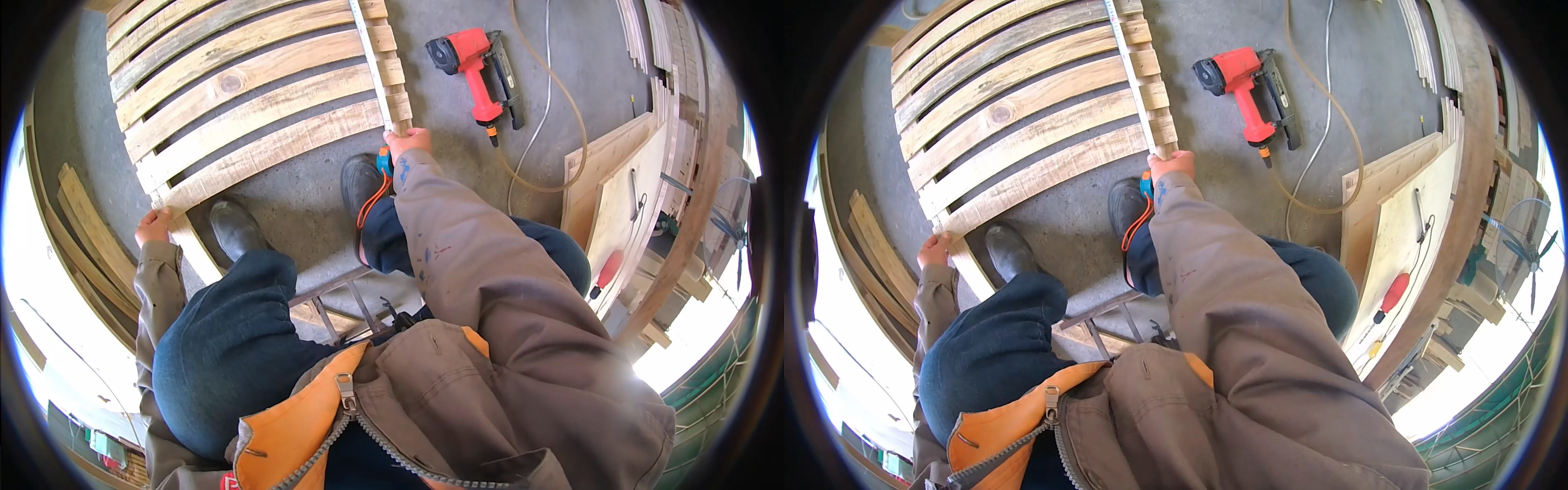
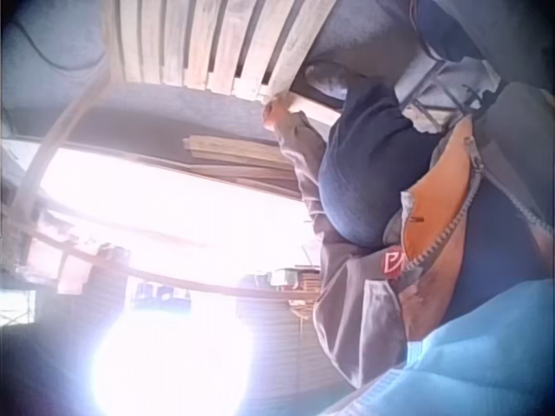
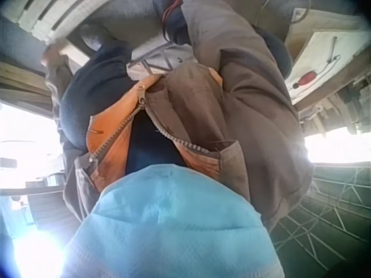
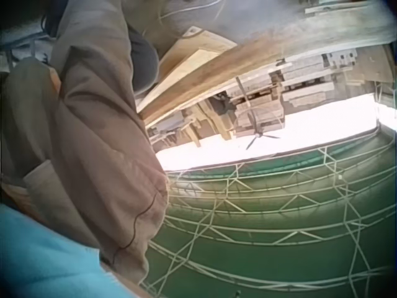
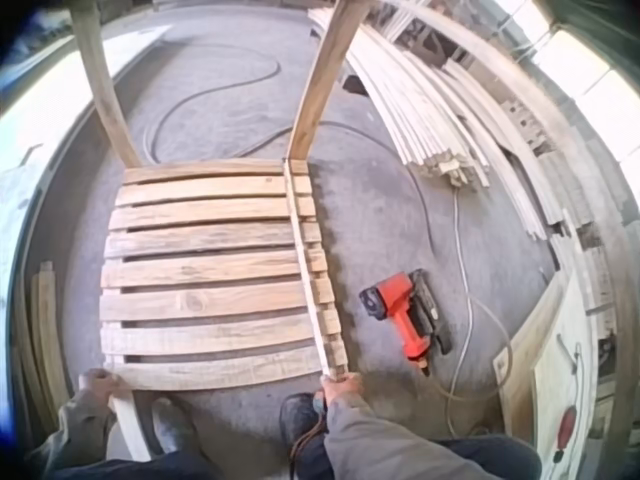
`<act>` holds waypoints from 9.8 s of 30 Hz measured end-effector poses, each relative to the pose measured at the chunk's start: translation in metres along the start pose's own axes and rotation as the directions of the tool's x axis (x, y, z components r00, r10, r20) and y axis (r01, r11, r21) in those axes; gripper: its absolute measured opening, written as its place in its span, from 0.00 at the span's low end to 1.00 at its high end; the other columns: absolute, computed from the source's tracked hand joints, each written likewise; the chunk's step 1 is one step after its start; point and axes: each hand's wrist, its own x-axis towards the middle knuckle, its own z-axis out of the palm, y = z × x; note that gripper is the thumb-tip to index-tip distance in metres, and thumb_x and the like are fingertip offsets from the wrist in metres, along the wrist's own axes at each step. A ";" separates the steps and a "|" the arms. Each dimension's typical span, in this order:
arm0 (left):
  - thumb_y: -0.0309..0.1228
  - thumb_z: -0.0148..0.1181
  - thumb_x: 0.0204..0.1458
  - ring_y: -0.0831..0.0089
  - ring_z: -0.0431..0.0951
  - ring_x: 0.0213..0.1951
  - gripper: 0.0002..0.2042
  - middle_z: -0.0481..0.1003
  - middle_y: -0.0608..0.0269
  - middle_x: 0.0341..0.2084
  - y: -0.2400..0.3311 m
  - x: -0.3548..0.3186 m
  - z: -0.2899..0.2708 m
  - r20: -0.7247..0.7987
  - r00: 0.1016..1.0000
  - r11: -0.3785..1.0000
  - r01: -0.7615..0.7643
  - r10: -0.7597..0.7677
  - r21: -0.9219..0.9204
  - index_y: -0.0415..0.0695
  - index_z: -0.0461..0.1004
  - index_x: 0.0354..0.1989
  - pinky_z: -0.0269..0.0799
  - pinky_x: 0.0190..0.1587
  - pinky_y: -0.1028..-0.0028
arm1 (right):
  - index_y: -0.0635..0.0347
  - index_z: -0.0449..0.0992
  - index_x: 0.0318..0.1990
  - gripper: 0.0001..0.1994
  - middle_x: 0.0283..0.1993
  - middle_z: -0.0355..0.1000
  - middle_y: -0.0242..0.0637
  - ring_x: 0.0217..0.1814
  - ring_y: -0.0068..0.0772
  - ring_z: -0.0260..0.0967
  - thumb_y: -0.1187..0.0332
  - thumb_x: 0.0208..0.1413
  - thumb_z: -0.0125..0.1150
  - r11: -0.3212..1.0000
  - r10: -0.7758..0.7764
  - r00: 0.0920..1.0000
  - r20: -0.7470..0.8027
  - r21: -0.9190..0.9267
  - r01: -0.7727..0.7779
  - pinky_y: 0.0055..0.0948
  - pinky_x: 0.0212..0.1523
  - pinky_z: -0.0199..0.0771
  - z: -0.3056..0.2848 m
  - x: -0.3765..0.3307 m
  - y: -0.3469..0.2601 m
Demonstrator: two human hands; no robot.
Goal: The person assembles a wooden pallet by placing slats onto a frame and securing them with a pneumatic nail gun. They measure the pallet with a tape measure and reload the nail gun during the process.
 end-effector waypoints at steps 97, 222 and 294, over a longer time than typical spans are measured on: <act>0.37 0.75 0.46 0.77 0.75 0.32 0.27 0.80 0.62 0.36 0.016 -0.009 -0.004 0.030 0.996 0.993 0.088 -0.086 -0.074 0.33 0.77 0.51 0.72 0.33 0.76 | 0.58 0.34 0.76 0.55 0.69 0.59 0.59 0.51 0.40 0.76 0.82 0.45 0.69 0.917 -0.059 0.946 0.319 0.391 -0.075 0.34 0.48 0.79 0.021 0.014 0.013; 0.30 0.72 0.45 0.70 0.79 0.38 0.23 0.81 0.55 0.39 0.054 -0.046 0.002 -0.017 0.998 0.998 0.053 -0.054 -0.041 0.32 0.77 0.50 0.75 0.44 0.70 | 0.62 0.76 0.47 0.23 0.50 0.73 0.51 0.53 0.52 0.71 0.53 0.51 0.69 0.484 -0.845 0.510 0.158 -0.178 0.857 0.43 0.53 0.72 0.104 -0.025 -0.274; 0.54 0.44 0.61 0.52 0.77 0.52 0.26 0.79 0.49 0.48 0.251 -0.011 0.029 0.273 0.739 0.360 -0.572 0.616 0.737 0.47 0.80 0.48 0.70 0.56 0.58 | 0.70 0.69 0.54 0.20 0.40 0.75 0.52 0.41 0.49 0.75 0.72 0.54 0.61 0.130 -0.983 0.179 -0.046 0.523 0.843 0.37 0.44 0.76 -0.347 -0.368 -0.199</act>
